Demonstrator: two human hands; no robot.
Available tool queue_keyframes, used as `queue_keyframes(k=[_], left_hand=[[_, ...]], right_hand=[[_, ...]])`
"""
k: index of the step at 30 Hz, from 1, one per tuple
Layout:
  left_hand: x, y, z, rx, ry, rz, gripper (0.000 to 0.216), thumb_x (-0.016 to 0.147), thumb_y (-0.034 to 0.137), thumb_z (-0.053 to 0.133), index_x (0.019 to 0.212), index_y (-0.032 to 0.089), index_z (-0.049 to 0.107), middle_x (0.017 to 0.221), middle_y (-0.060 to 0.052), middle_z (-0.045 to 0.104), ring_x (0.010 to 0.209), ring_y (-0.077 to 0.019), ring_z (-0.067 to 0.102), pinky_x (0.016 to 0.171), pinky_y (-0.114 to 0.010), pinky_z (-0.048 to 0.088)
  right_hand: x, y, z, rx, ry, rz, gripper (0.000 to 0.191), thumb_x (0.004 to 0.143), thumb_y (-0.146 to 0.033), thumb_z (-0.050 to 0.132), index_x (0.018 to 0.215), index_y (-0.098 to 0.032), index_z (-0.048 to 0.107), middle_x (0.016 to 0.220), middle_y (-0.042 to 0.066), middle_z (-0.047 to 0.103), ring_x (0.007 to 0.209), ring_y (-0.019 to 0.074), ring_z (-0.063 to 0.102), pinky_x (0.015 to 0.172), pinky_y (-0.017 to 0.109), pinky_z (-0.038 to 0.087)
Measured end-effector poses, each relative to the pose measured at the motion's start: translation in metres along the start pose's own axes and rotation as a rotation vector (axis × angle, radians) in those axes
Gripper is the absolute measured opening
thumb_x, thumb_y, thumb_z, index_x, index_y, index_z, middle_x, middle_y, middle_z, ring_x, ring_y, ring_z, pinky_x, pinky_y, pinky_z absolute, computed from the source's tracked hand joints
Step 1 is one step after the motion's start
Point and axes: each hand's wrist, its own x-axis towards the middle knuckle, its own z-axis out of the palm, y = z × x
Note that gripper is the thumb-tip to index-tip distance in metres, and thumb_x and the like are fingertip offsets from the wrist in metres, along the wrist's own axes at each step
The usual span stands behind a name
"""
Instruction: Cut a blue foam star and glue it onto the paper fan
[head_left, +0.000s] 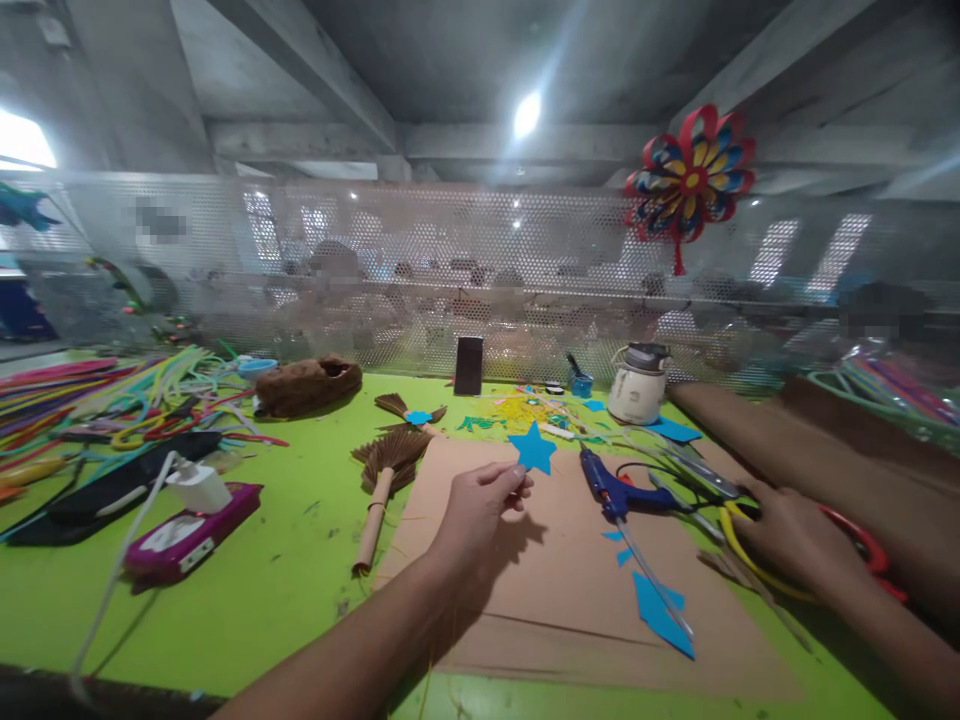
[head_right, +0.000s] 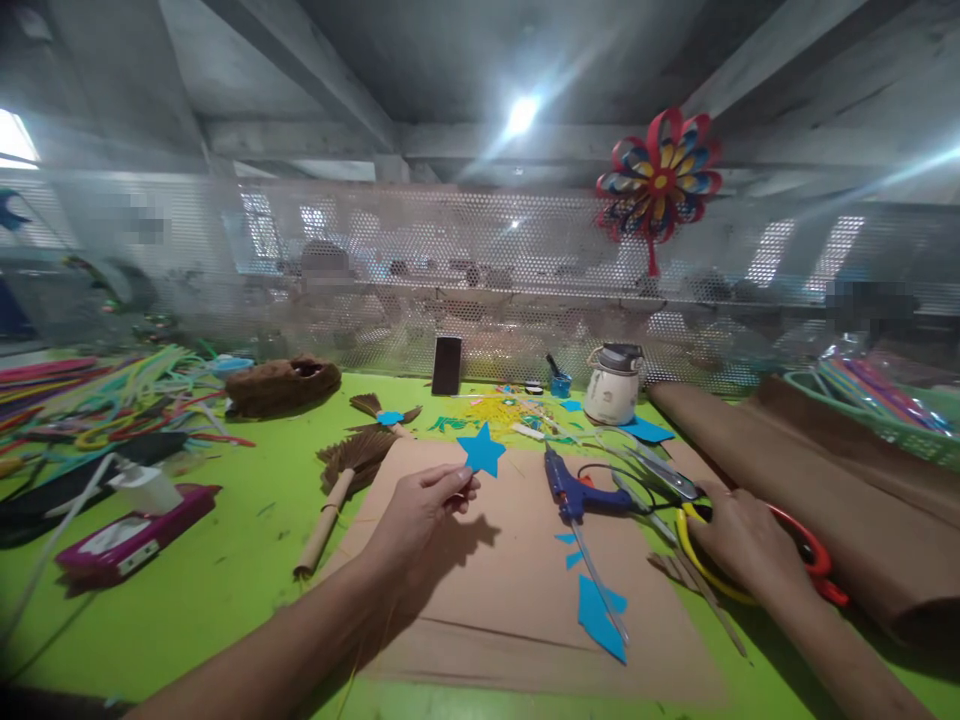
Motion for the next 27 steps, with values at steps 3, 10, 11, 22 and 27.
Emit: queue_keyframes(k=[3,10,11,22,27], left_hand=[[0.001,0.0,0.0,0.009,0.005,-0.002,0.02,0.072,0.029,0.066,0.065,0.011,0.068,0.068,-0.007,0.06,0.06,-0.0106,0.048,0.056,-0.023,0.037],[0.004,-0.006,-0.003,0.024,-0.006,-0.014,0.023,0.073,0.033,0.066,0.074,0.011,0.069,0.071,-0.007,0.06,0.064,-0.0118,0.05,0.056,-0.023,0.036],[0.004,-0.007,-0.003,0.026,-0.01,-0.013,0.024,0.073,0.034,0.066,0.075,0.011,0.069,0.072,-0.007,0.06,0.064,-0.0118,0.05,0.057,-0.023,0.036],[0.001,-0.006,0.0,0.064,-0.084,-0.041,0.026,0.074,0.037,0.065,0.071,0.012,0.068,0.069,-0.006,0.06,0.062,-0.0119,0.05,0.06,-0.025,0.036],[0.002,-0.004,0.002,0.061,-0.132,-0.059,0.023,0.072,0.034,0.067,0.069,0.011,0.068,0.067,-0.005,0.06,0.062,-0.0115,0.05,0.059,-0.024,0.035]], right_hand=[[-0.003,-0.003,-0.002,-0.066,-0.033,-0.092,0.038,0.075,-0.029,0.051,0.108,-0.013,0.062,0.087,0.022,0.066,0.082,0.0373,0.059,0.071,0.041,0.04],[-0.014,-0.013,-0.015,-0.072,0.033,-0.087,0.031,0.074,-0.033,0.053,0.1,-0.02,0.066,0.098,0.021,0.066,0.091,0.0413,0.051,0.059,0.042,0.035],[-0.014,-0.014,-0.018,-0.05,0.048,-0.088,0.029,0.075,-0.032,0.053,0.098,-0.02,0.067,0.096,0.021,0.066,0.09,0.0405,0.052,0.06,0.042,0.036],[-0.044,-0.123,-0.108,0.92,-0.066,-0.241,0.03,0.076,-0.045,0.058,0.083,-0.018,0.069,0.082,0.006,0.069,0.078,0.0225,0.062,0.069,0.03,0.047],[-0.045,-0.192,-0.091,1.205,-0.39,-0.266,0.028,0.069,-0.043,0.065,0.07,-0.016,0.066,0.057,0.0,0.06,0.047,0.0105,0.049,0.043,0.022,0.037]])
